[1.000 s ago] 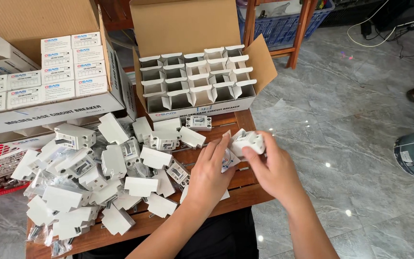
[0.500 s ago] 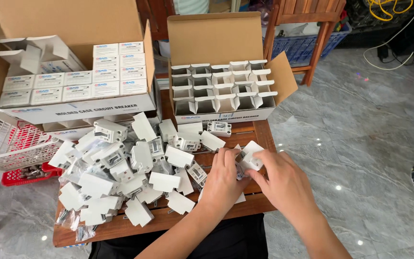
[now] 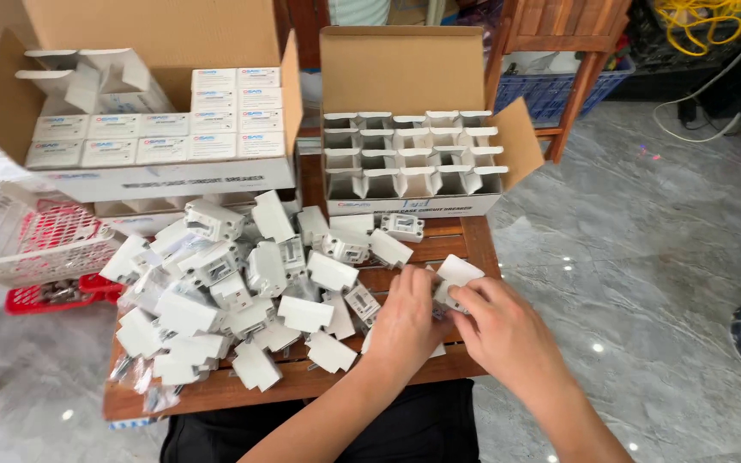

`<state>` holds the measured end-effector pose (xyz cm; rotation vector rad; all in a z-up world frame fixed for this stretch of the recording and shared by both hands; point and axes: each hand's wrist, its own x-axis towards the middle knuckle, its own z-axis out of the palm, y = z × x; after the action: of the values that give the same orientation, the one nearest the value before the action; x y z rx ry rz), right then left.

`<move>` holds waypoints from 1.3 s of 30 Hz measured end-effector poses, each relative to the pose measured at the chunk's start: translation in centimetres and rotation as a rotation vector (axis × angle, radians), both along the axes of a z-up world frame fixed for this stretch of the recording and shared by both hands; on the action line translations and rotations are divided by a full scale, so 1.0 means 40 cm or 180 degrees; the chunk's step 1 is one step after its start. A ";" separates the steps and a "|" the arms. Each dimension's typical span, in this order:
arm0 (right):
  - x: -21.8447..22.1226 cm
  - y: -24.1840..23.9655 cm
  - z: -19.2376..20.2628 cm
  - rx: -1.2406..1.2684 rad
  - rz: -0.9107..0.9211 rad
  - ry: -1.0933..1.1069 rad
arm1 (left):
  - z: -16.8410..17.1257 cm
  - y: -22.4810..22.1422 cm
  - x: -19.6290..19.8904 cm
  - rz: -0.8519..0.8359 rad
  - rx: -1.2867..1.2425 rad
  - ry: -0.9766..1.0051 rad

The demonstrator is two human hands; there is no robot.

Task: The person sorts white circuit breakers by picking them from a large pile on a wooden table and placing them into partitioned cardboard boxes.

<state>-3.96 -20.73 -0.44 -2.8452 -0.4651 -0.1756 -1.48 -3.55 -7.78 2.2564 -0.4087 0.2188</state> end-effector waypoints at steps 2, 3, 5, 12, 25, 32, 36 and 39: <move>-0.001 0.011 0.019 -0.0170 -0.0004 -0.0016 | 0.008 0.001 0.002 -0.0027 0.0010 0.0037; -0.002 0.016 0.026 -0.0373 -0.0067 -0.0062 | 0.009 0.002 0.003 -0.0113 -0.0016 0.0048; -0.009 0.030 0.027 -0.0417 -0.0110 0.0055 | 0.007 0.014 -0.009 0.0014 0.0272 -0.0129; -0.001 0.016 0.011 0.0179 -0.0085 0.0526 | 0.135 0.101 -0.068 -0.0127 0.0695 -0.0550; -0.017 0.055 0.058 0.0522 0.0022 -0.0693 | 0.212 0.406 -0.019 0.1264 0.2511 0.0995; -0.064 0.071 0.067 0.0714 -0.0476 -0.0675 | 0.117 0.385 0.005 0.1343 0.2110 0.0883; -0.076 0.107 0.068 0.1367 -0.0411 -0.1248 | 0.171 0.407 -0.013 0.1228 0.0784 0.0088; -0.092 0.168 0.110 0.1974 -0.0434 -0.1191 | 0.361 0.423 -0.028 0.0691 -0.0564 0.1427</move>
<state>-7.64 -14.02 3.98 -2.2281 -0.2265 -0.7448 -2.60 13.37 6.68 2.0934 0.0903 -0.1372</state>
